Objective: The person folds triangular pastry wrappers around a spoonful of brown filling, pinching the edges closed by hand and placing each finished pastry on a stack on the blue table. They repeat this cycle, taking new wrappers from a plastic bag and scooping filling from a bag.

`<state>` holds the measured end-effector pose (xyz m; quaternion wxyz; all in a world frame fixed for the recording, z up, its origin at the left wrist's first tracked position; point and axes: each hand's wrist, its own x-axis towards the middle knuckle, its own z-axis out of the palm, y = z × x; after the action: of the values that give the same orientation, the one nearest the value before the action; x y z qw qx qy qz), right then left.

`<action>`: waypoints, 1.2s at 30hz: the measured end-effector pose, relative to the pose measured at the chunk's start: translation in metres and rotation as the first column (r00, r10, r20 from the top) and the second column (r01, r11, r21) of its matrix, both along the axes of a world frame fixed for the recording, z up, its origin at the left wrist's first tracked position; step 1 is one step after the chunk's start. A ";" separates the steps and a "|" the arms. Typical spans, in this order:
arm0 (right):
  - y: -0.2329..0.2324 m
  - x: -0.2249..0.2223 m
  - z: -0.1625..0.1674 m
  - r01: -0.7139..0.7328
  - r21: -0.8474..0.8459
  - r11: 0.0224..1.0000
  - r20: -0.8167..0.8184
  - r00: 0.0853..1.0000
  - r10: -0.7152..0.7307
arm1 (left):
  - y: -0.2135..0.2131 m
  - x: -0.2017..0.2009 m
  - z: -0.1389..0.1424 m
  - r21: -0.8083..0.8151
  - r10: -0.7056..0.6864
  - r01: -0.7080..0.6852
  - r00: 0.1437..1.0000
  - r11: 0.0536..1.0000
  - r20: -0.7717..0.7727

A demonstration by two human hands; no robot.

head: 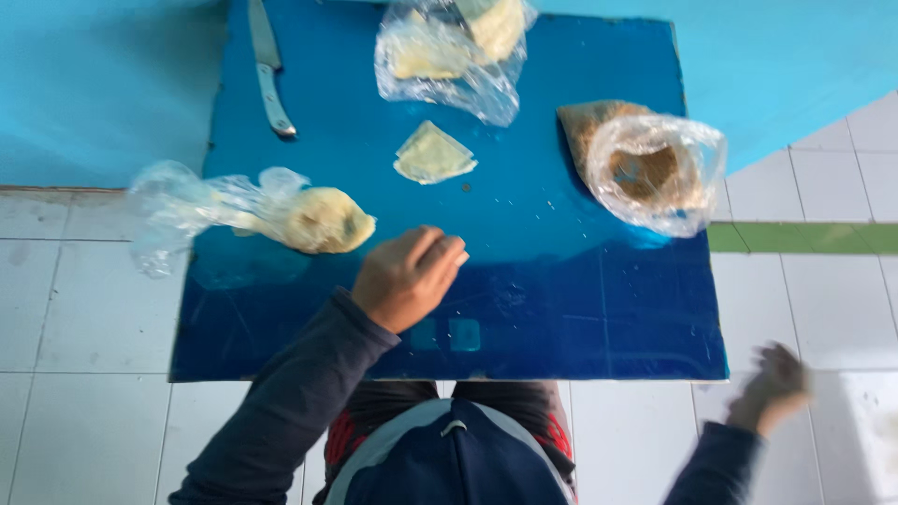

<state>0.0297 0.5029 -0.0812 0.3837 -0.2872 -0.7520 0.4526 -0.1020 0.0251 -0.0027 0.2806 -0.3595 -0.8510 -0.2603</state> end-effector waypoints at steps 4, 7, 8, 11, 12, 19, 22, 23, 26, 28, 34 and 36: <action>0.022 -0.003 0.048 -0.002 0.229 0.973 -0.193 0.980 0.048 | 0.000 -0.002 0.002 -0.091 -0.042 0.045 0.998 0.995 0.040; -0.013 -0.028 0.091 -0.161 0.319 0.934 -0.211 0.949 0.236 | -0.004 -0.002 0.001 -0.076 -0.031 0.032 1.000 0.997 0.002; -0.036 -0.035 0.103 -0.265 0.372 0.889 -0.166 0.924 0.345 | -0.005 -0.002 0.000 -0.085 -0.017 0.018 1.000 0.996 0.005; -0.120 -0.081 0.129 -0.514 0.533 0.672 0.124 0.833 0.539 | -0.007 -0.002 -0.002 -0.076 0.000 0.001 1.000 0.997 0.003; -0.150 -0.099 0.133 -0.612 0.584 0.533 0.192 0.742 0.642 | -0.007 -0.002 -0.002 -0.066 0.000 0.000 1.000 0.998 -0.001; -0.301 -0.203 0.119 -0.661 0.747 -0.075 0.448 0.417 0.791 | -0.010 0.001 0.004 -0.061 -0.006 0.004 0.999 0.998 -0.039; -0.317 -0.221 0.112 -0.649 0.755 -0.090 0.463 0.431 0.775 | -0.012 0.000 0.006 -0.058 -0.006 0.005 1.000 0.998 -0.017; -0.319 -0.225 0.110 -0.662 0.744 -0.089 0.476 0.432 0.766 | -0.012 -0.001 0.006 -0.063 -0.008 0.007 1.000 0.998 -0.016; -0.325 -0.232 0.105 -0.625 0.766 -0.152 0.529 0.478 0.701 | -0.011 -0.003 0.004 -0.068 -0.030 0.029 0.999 0.997 -0.016; -0.329 -0.236 0.103 -0.637 0.766 -0.089 0.488 0.486 0.725 | -0.011 -0.004 0.001 -0.053 -0.034 0.033 0.999 0.998 -0.026; -0.327 -0.261 0.112 -0.898 0.340 0.279 0.391 0.405 0.827 | -0.014 -0.006 -0.004 -0.098 0.099 -0.091 0.992 0.991 0.078; -0.323 -0.268 0.116 -0.923 0.126 0.363 0.330 0.384 0.862 | -0.014 -0.008 -0.005 -0.127 0.153 -0.142 0.984 0.982 0.086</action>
<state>-0.2382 0.1803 0.0346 0.0310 0.1836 -0.8786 0.4398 -0.1102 0.0111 -0.0073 0.2362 -0.2987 -0.9019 -0.2038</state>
